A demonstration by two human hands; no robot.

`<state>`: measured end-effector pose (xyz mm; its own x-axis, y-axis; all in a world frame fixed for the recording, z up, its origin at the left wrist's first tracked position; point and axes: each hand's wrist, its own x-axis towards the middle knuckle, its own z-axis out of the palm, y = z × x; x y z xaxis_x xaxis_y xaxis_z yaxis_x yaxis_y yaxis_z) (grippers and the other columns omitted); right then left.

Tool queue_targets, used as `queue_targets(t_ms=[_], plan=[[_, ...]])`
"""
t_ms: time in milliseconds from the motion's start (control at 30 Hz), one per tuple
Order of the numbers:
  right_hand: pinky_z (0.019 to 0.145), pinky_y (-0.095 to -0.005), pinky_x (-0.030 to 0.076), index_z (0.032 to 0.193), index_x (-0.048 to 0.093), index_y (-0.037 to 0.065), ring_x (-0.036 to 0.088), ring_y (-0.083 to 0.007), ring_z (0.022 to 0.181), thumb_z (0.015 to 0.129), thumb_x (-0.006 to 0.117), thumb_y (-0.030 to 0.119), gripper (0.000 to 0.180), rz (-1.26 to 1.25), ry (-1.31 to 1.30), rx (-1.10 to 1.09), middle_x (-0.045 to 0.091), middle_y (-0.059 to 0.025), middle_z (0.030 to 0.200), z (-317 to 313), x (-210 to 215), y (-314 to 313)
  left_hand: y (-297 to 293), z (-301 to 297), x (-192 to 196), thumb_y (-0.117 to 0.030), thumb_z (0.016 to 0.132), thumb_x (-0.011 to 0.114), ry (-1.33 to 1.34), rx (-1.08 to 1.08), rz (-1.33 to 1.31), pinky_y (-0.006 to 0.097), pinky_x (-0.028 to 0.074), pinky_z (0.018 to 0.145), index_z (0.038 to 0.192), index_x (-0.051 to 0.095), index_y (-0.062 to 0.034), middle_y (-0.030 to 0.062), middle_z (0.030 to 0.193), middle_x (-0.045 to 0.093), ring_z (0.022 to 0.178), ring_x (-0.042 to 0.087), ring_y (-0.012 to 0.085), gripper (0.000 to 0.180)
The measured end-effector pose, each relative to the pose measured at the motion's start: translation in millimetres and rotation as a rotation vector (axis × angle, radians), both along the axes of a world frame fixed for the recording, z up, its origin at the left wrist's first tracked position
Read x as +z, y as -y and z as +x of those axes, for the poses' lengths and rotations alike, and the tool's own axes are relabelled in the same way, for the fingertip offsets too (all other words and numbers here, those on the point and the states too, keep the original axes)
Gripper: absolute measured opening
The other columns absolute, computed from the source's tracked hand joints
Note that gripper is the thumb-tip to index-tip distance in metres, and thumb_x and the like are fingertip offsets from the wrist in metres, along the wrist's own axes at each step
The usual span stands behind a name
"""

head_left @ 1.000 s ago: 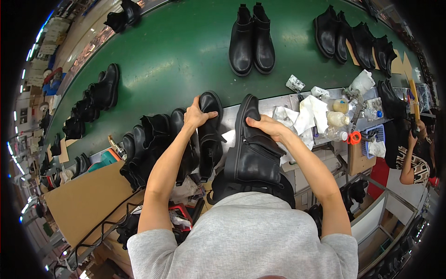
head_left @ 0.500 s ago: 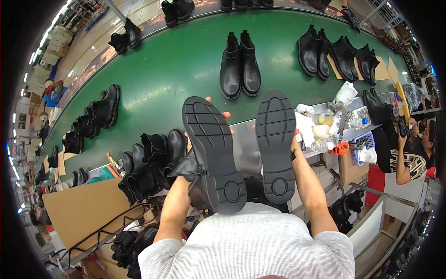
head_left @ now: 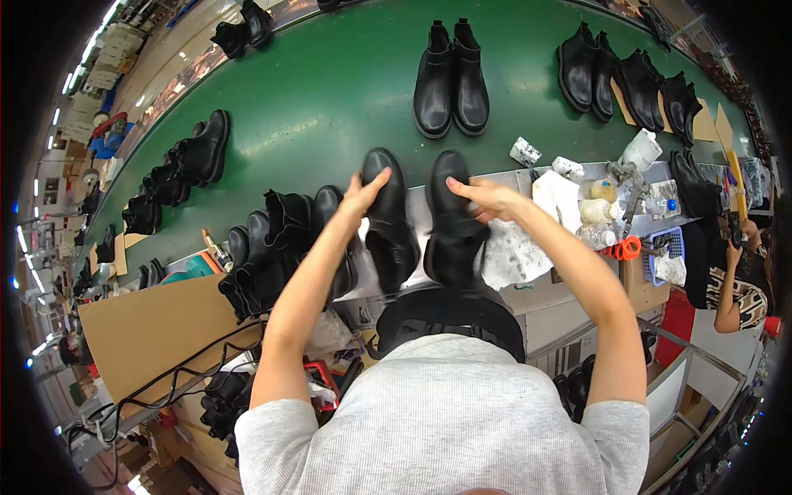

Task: The person cleans black boots by wiping their surfaces and soles with a cloth, receives boots across the conveyor belt, and arranges the boots on the table.

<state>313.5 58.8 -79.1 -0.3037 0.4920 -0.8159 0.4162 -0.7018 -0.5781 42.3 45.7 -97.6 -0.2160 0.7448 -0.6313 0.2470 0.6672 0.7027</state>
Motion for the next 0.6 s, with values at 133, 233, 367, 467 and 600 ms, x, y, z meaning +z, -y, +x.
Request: queue_targets(t_ms=[133, 233, 367, 467, 600], plan=[[0.085, -0.0472, 0.047, 0.137, 0.032, 0.002, 0.045, -0.0303, 0.118, 0.081, 0.041, 0.071, 0.089, -0.053, -0.092, -0.263, 0.037, -0.0204, 0.137, 5, -50, 45, 58, 22, -39, -0.055, 0.085, 0.051, 0.435, 0.306, -0.213, 0.036, 0.041, 0.09, 0.12, 0.054, -0.002, 0.0141, 0.111, 0.059, 0.104, 0.055, 0.0256, 0.064], [0.092, -0.0439, 0.039, 0.133, 0.039, 0.005, 0.036, -0.0242, 0.126, 0.081, 0.036, 0.073, 0.086, -0.03, -0.095, -0.397, 0.039, -0.0141, 0.137, -25, -46, 83, 80, 25, -36, -0.054, 0.085, 0.052, 0.332, 0.308, -0.212, 0.035, 0.036, 0.093, 0.116, 0.057, -0.0052, 0.0102, 0.103, 0.063, 0.1, 0.056, 0.0227, 0.058], [0.092, -0.0339, 0.04, 0.128, 0.049, 0.009, 0.052, -0.0222, 0.111, 0.084, 0.034, 0.071, 0.077, -0.074, -0.058, -0.379, 0.054, -0.0103, 0.125, -12, -63, 65, 78, 7, -8, -0.048, 0.081, 0.063, 0.481, 0.161, -0.098, 0.031, 0.047, 0.076, 0.109, 0.06, -0.0025, 0.0054, 0.098, 0.063, 0.082, 0.06, 0.0161, 0.054], [0.093, -0.0344, 0.042, 0.123, 0.054, 0.008, 0.059, -0.021, 0.103, 0.085, 0.035, 0.069, 0.074, 0.007, -0.327, -0.494, 0.059, -0.011, 0.117, -17, -21, 49, 64, 18, 38, -0.049, 0.08, 0.065, 0.64, 0.246, -0.058, 0.027, 0.049, 0.067, 0.104, 0.06, 0.0019, 0.0071, 0.091, 0.065, 0.073, 0.061, 0.0146, 0.057], [0.095, -0.0393, 0.043, 0.123, 0.052, 0.006, 0.056, -0.0215, 0.109, 0.085, 0.037, 0.067, 0.074, -0.058, -0.628, -0.593, 0.057, -0.0103, 0.122, -26, 22, 1, 26, 27, 58, -0.049, 0.078, 0.067, 0.693, 0.444, -0.098, 0.031, 0.052, 0.072, 0.103, 0.059, -0.0012, 0.0092, 0.09, 0.066, 0.075, 0.064, 0.0176, 0.055]])
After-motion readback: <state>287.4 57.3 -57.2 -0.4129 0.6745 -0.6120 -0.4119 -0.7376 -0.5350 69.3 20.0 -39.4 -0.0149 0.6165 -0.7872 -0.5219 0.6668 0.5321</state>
